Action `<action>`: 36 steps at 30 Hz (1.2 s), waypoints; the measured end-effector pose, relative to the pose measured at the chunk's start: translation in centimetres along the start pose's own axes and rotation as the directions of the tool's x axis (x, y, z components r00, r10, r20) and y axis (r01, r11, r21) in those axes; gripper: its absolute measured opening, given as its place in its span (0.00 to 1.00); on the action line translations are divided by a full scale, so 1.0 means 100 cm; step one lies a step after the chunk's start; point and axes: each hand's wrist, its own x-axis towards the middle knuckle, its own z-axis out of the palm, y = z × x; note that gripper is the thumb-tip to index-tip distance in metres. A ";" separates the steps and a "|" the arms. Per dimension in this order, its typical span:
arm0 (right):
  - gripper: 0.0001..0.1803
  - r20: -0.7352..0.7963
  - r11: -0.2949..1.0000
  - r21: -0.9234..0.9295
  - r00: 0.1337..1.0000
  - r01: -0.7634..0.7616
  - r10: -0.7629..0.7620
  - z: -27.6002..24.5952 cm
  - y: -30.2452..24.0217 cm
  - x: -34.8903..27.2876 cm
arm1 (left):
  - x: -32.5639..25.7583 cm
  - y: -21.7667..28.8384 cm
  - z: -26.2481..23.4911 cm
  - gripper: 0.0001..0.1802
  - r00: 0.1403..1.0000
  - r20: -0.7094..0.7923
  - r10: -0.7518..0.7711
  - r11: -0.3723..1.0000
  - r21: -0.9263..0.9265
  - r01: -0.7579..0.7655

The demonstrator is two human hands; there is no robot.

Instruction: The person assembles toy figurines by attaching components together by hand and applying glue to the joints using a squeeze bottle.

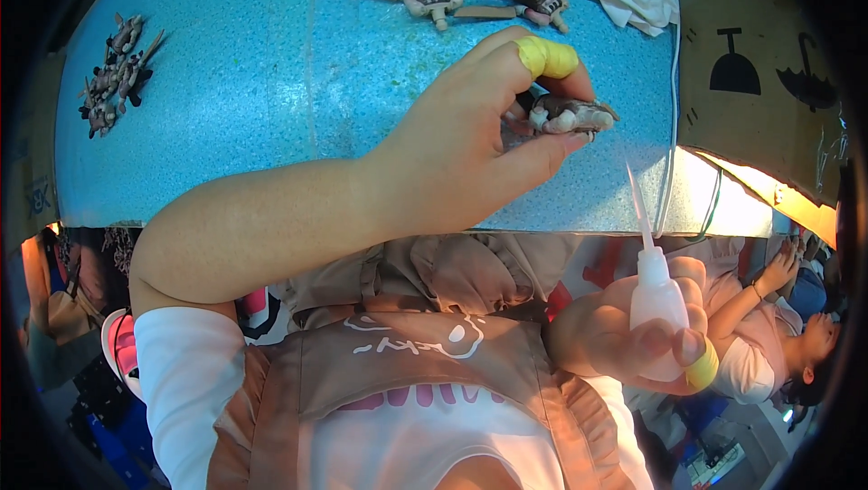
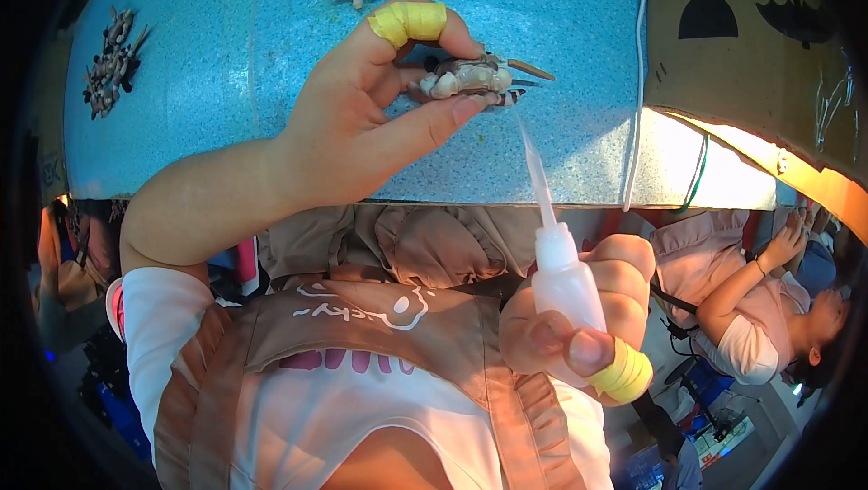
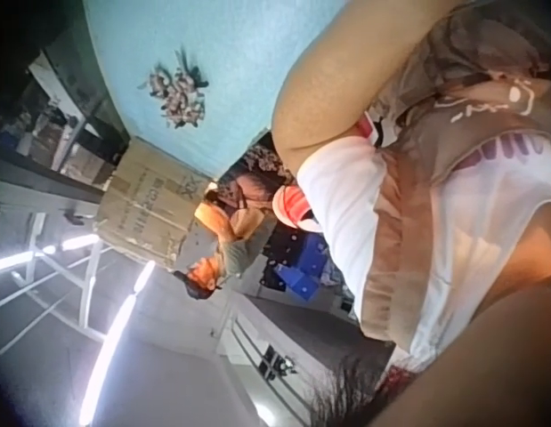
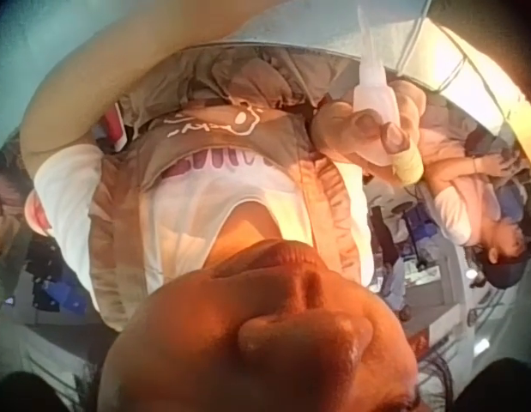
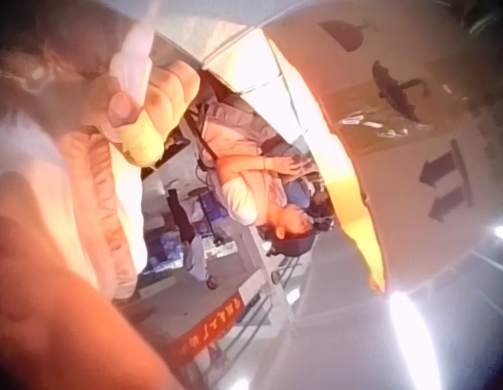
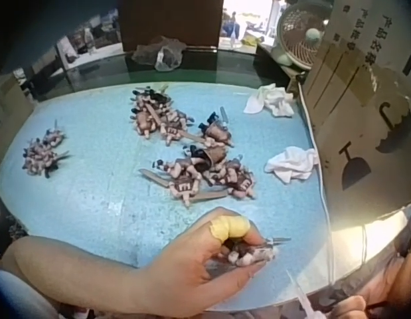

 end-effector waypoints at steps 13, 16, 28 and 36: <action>0.09 -0.100 0.997 -0.035 0.993 -0.068 0.064 0.006 -0.005 0.000 | 0.000 0.002 -0.002 0.20 0.998 0.057 -0.032 0.999 -0.021 0.033; 0.10 -0.129 0.995 -0.065 0.989 -0.074 0.065 0.009 -0.004 -0.001 | 0.001 0.000 -0.002 0.20 0.998 0.060 -0.037 0.997 -0.067 0.041; 0.12 -0.094 0.998 0.016 0.993 -0.064 0.065 0.011 -0.007 -0.004 | -0.001 0.003 -0.002 0.21 0.992 0.079 -0.102 0.985 -0.130 0.112; 0.12 -0.184 0.991 0.115 0.979 -0.065 0.086 0.003 0.005 -0.004 | 0.001 0.000 -0.002 0.21 0.995 0.076 -0.064 0.979 -0.187 0.078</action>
